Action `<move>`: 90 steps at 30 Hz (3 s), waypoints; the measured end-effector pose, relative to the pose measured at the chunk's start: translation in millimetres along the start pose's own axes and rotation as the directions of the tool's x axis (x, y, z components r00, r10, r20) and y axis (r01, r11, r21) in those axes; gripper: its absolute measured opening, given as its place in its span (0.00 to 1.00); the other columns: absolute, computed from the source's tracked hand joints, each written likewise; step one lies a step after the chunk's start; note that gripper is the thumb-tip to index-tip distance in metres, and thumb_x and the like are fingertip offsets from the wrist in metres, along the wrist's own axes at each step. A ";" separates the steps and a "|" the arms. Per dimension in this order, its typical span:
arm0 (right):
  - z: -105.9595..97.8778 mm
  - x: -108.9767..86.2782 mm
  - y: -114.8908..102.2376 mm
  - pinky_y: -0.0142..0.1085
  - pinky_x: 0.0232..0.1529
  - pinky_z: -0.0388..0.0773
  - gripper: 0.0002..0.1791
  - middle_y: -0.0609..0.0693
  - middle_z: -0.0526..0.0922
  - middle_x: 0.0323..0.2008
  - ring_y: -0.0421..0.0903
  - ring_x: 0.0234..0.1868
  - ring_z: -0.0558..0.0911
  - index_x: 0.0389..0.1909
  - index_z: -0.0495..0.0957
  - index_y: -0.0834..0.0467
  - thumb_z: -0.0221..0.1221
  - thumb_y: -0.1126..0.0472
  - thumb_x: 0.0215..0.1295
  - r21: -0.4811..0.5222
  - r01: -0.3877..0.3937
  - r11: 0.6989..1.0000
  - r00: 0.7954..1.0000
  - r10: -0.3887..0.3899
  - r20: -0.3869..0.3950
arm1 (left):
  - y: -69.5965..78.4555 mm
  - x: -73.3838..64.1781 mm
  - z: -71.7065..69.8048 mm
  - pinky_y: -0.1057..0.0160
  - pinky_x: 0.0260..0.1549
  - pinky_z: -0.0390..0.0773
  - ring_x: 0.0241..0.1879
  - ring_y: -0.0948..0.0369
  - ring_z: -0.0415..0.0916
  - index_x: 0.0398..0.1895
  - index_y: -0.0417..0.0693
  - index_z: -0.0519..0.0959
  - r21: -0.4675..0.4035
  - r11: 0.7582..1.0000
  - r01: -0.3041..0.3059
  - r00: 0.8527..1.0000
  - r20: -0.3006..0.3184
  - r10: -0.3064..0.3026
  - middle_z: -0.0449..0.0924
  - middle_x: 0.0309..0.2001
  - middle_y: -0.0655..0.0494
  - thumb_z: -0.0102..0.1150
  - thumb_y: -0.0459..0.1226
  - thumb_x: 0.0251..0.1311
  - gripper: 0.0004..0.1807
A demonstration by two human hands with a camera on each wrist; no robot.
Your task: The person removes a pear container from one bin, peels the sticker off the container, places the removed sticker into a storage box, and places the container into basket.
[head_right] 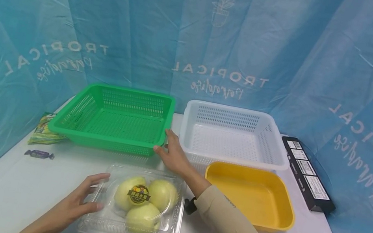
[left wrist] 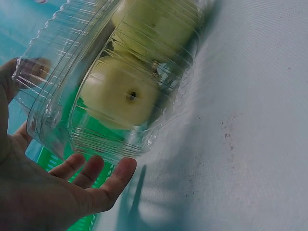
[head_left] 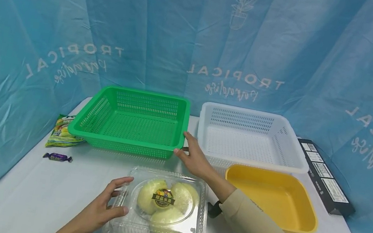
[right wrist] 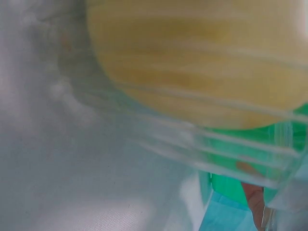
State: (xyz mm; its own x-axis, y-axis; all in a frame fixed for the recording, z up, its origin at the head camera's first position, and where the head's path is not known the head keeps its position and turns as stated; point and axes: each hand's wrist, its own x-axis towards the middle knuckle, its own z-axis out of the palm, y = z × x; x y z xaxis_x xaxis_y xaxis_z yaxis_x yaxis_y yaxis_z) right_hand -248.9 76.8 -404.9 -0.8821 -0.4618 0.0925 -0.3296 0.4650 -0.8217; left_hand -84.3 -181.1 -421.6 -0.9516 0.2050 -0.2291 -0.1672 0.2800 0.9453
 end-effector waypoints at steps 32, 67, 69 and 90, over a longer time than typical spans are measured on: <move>-18.2 -57.2 -22.1 0.50 0.60 0.72 0.38 0.51 0.51 0.74 0.56 0.65 0.69 0.74 0.44 0.46 0.50 0.45 0.69 -0.085 0.077 0.993 0.995 -0.071 0.067 | -2.8 -0.2 0.8 0.40 0.51 0.71 0.69 0.38 0.44 0.70 0.63 0.54 -0.002 0.999 -0.035 0.999 -0.008 0.035 0.42 0.73 0.47 0.59 0.39 0.60 0.37; 10.2 -90.6 -42.6 0.43 0.52 0.68 0.35 0.47 0.73 0.55 0.45 0.53 0.62 0.63 0.69 0.52 0.64 0.45 0.55 -0.306 0.250 0.919 0.966 -0.260 0.009 | -5.4 -0.4 1.9 0.39 0.52 0.71 0.70 0.40 0.42 0.70 0.64 0.54 -0.019 0.999 -0.040 0.999 -0.021 0.040 0.41 0.74 0.50 0.59 0.40 0.60 0.37; 12.5 -91.7 -43.3 0.42 0.52 0.68 0.35 0.45 0.74 0.53 0.43 0.52 0.62 0.62 0.70 0.51 0.65 0.45 0.53 -0.324 0.243 0.914 0.967 -0.253 0.012 | -5.3 -0.8 2.1 0.39 0.51 0.71 0.70 0.39 0.42 0.70 0.65 0.55 -0.020 0.999 -0.040 0.999 -0.023 0.039 0.41 0.74 0.49 0.59 0.40 0.60 0.36; 26.4 -96.1 -46.8 0.36 0.49 0.64 0.30 0.40 0.74 0.40 0.40 0.46 0.62 0.51 0.79 0.48 0.66 0.38 0.47 -0.531 0.283 0.799 0.954 -0.289 0.074 | -3.6 -4.1 4.7 0.43 0.50 0.73 0.69 0.39 0.44 0.70 0.63 0.54 -0.038 0.998 -0.039 0.999 -0.029 0.038 0.42 0.73 0.47 0.59 0.38 0.60 0.37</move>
State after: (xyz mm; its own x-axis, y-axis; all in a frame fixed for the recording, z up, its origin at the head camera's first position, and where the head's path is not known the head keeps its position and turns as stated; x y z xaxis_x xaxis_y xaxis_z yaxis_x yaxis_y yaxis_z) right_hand -139.8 79.6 -390.2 -0.7218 -0.6312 0.2839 -0.6916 0.6418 -0.3312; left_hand -78.6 -178.5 -425.2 -0.9644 0.1882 -0.1860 -0.1396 0.2354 0.9618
